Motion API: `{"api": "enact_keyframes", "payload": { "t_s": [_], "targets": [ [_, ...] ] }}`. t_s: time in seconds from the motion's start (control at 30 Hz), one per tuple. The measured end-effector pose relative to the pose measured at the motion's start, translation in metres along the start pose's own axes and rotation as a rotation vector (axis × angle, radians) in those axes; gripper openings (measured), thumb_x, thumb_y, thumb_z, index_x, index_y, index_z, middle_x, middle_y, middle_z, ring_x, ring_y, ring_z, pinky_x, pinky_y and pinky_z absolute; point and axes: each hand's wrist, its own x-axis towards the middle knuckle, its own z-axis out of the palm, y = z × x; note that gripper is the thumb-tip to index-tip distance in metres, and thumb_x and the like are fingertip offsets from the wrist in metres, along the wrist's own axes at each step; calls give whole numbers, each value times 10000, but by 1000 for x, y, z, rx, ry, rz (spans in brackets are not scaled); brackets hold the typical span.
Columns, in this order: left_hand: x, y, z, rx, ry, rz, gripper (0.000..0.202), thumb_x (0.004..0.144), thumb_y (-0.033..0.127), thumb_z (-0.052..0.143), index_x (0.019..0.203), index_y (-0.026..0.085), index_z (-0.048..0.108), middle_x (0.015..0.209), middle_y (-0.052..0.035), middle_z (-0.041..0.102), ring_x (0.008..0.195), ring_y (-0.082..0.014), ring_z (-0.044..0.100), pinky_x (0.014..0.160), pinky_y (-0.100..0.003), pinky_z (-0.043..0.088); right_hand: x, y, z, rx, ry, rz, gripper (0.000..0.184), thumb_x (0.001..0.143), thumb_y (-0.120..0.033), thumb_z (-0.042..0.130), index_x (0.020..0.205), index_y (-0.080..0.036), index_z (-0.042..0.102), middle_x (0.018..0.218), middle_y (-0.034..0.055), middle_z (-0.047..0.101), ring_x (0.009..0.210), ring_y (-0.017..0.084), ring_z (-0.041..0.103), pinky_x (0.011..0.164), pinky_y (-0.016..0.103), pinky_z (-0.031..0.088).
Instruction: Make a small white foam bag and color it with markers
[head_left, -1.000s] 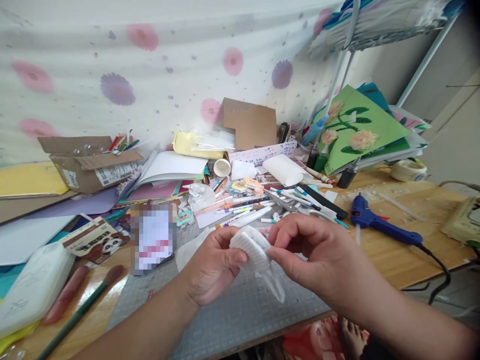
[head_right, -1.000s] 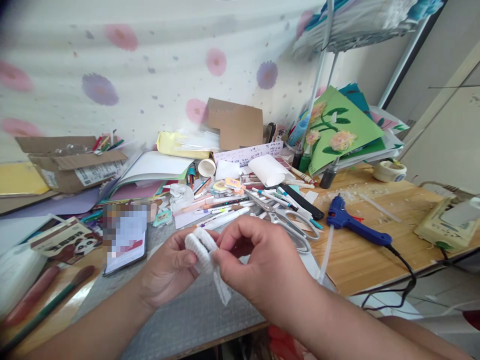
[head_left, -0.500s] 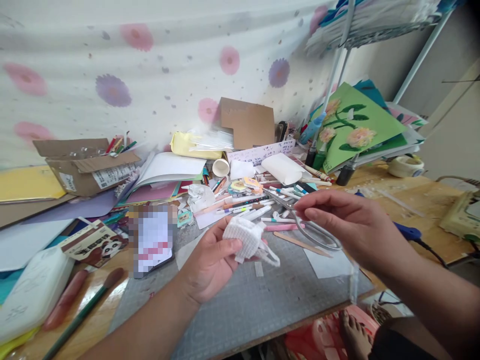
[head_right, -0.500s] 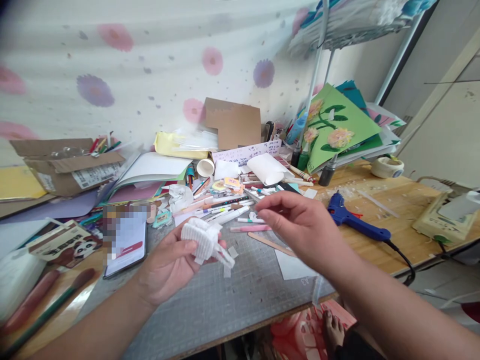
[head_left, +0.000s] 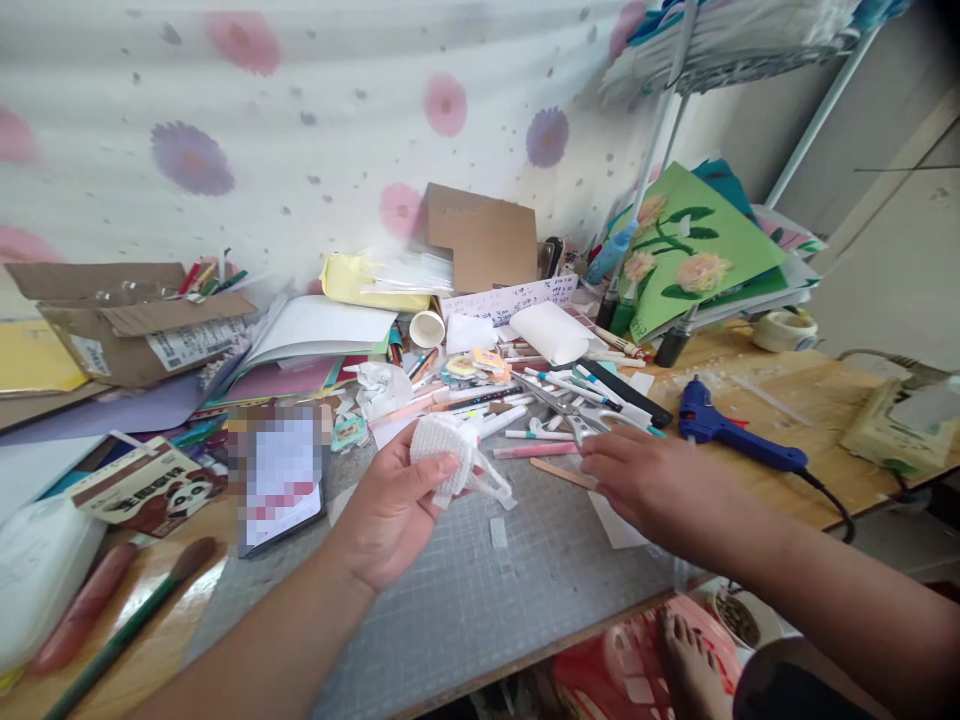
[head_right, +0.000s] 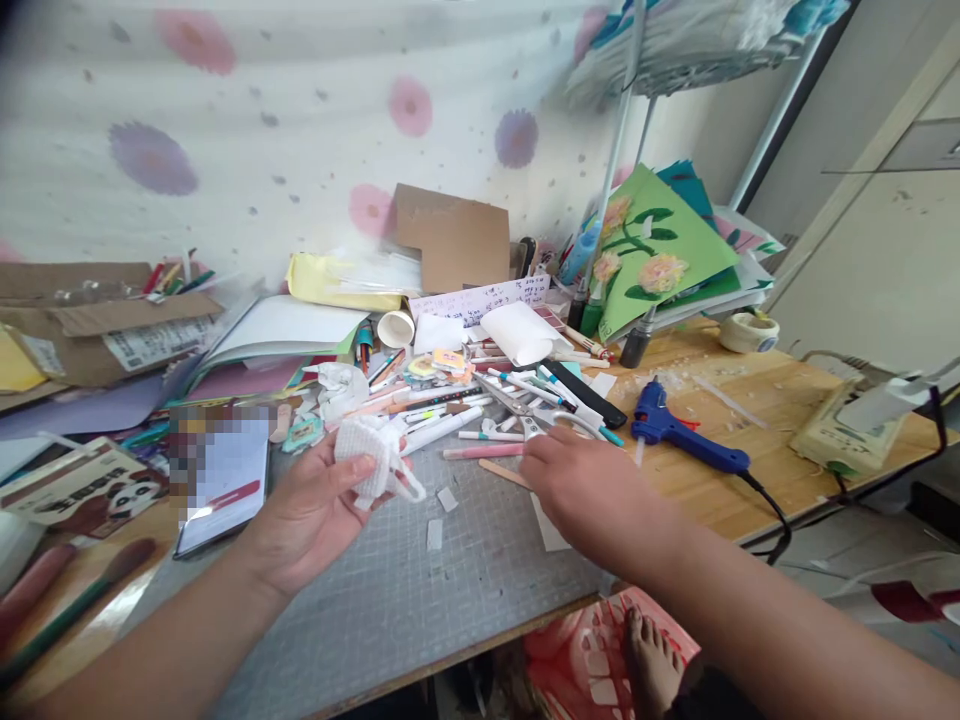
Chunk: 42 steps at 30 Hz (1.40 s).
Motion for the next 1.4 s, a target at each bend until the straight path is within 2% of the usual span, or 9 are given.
{"api": "enact_keyframes", "payload": {
  "t_s": [0.1, 0.23, 0.5, 0.83, 0.93, 1.03, 1.17, 1.3, 1.4],
  "targets": [
    [-1, 0, 1, 38, -1, 10, 330, 649, 162, 801, 942, 173, 650, 839, -25, 711, 736, -150, 659, 687, -256, 529, 4, -11, 4, -120, 3, 14, 125, 812, -119, 594, 861, -169, 698, 1025, 105, 655, 940, 291, 588, 716, 392, 491],
    [-2, 0, 2, 58, 15, 10, 344, 626, 173, 815, 924, 181, 641, 845, -3, 698, 751, -133, 633, 687, -234, 503, 10, -18, 10, -164, -37, 52, 157, 806, -74, 584, 775, -156, 715, 969, 115, 655, 901, 292, 592, 685, 392, 502],
    [-5, 0, 4, 42, -24, 12, 324, 614, 157, 813, 877, 184, 626, 817, 7, 687, 722, -118, 606, 661, -218, 462, 14, -16, 15, -16, -62, 136, 153, 818, -104, 548, 785, -132, 694, 941, 131, 650, 922, 302, 587, 794, 418, 475],
    [-7, 1, 5, 106, -44, 0, 313, 611, 193, 824, 841, 184, 612, 777, 2, 686, 701, -128, 595, 647, -231, 439, 19, -22, 16, 135, -38, 122, 250, 714, -10, 479, 826, -119, 674, 864, 150, 703, 870, 318, 628, 753, 420, 462],
    [-6, 2, 5, 115, -44, 3, 316, 611, 192, 825, 843, 183, 611, 785, -3, 695, 705, -128, 600, 647, -228, 439, 22, -17, 13, 215, 4, 147, 215, 703, -29, 489, 753, -154, 658, 821, 107, 692, 807, 265, 627, 710, 361, 456],
    [-6, 1, 5, 124, -49, 3, 323, 607, 190, 828, 838, 183, 603, 797, -10, 703, 712, -131, 605, 645, -229, 444, 24, -7, 6, 315, 113, 228, 158, 730, -58, 492, 735, -174, 598, 770, 49, 644, 721, 188, 595, 650, 289, 442],
    [-8, -1, 3, 149, -60, -6, 326, 613, 195, 833, 838, 180, 598, 796, -7, 694, 681, -115, 591, 616, -215, 437, 18, 2, -11, 848, 402, 362, 61, 789, -176, 580, 734, -194, 564, 658, -15, 568, 595, 139, 541, 527, 243, 405],
    [-9, -3, 3, 169, -84, -3, 332, 627, 205, 832, 852, 188, 588, 778, 1, 679, 695, -130, 604, 623, -229, 446, 4, -11, -30, 1325, 677, 266, 49, 816, -251, 664, 792, -225, 631, 803, -13, 631, 691, 140, 631, 624, 258, 488],
    [-10, -5, 5, 164, -102, 11, 327, 634, 199, 831, 846, 188, 582, 763, 4, 673, 683, -126, 598, 618, -228, 448, -5, -31, -41, 1477, 740, 187, 44, 820, -258, 683, 863, -261, 679, 838, -1, 671, 732, 165, 676, 665, 291, 544]
  ]
}}
